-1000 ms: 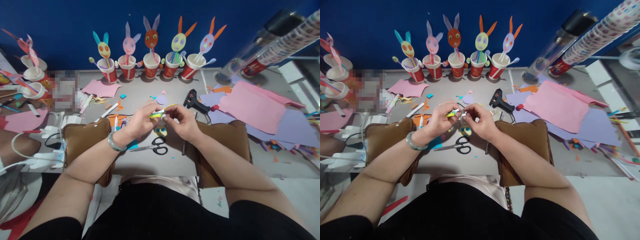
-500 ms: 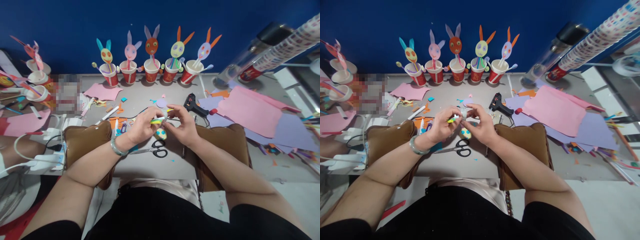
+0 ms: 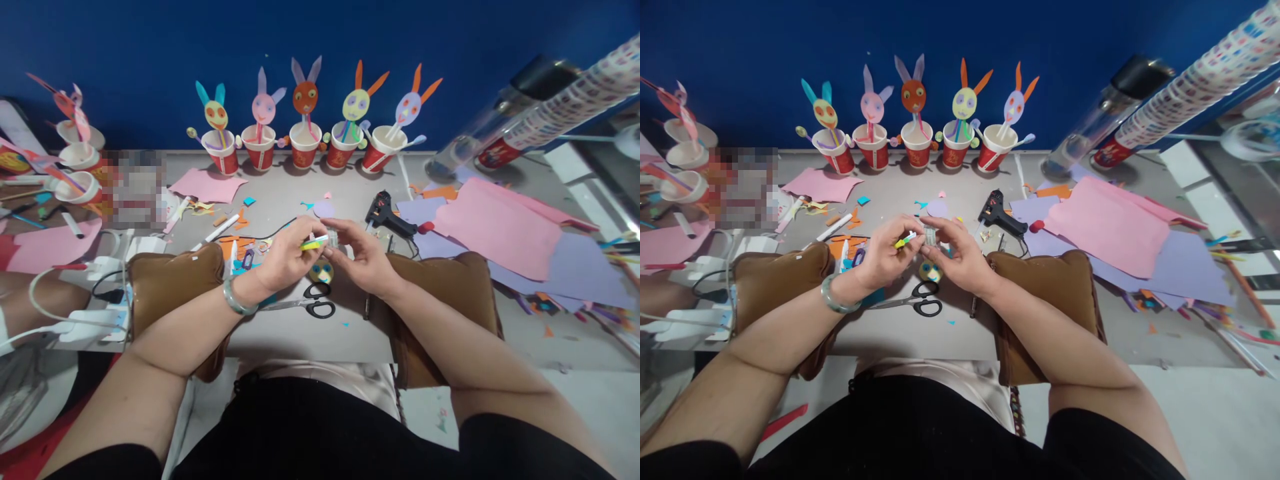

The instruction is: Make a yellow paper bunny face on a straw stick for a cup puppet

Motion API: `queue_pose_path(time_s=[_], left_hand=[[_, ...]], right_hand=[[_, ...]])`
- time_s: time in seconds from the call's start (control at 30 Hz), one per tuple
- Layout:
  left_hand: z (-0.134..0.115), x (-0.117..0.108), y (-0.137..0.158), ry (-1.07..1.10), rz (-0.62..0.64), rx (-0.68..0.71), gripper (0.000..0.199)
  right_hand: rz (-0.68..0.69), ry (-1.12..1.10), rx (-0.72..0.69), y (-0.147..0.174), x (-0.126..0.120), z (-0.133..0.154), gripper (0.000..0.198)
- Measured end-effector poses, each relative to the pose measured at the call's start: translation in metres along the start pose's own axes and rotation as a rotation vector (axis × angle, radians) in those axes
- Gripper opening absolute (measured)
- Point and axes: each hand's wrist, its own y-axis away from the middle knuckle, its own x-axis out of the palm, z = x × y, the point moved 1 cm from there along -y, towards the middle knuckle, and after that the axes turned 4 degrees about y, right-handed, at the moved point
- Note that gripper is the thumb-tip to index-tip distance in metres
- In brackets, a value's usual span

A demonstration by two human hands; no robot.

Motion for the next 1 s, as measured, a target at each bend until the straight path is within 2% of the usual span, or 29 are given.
queue_pose_path(time_s=[0.13,0.37,0.63,0.87,1.0], left_hand=[[0.000,0.001,0.002,0.007,0.006,-0.081,0.008],[-0.007,0.004,0.003,0.064,-0.018,-0.176,0.011],[-0.011,0.007,0.001,0.284,-0.089,-0.468,0.015],[-0.012,0.011,-0.002,0.336,-0.116,-0.519,0.018],[-0.014,0.012,-0.004,0.441,-0.079,-0.594,0.026]], right_hand=[[-0.054,0.126,-0.041,0.001,0.000,0.001,0.032],[-0.078,0.133,-0.015,0.000,-0.002,0.003,0.024],[-0.127,0.083,-0.015,0.000,-0.002,0.005,0.019],[-0.150,0.046,0.005,0.000,-0.002,0.005,0.008],[-0.156,0.048,0.045,0.000,-0.003,0.005,0.011]])
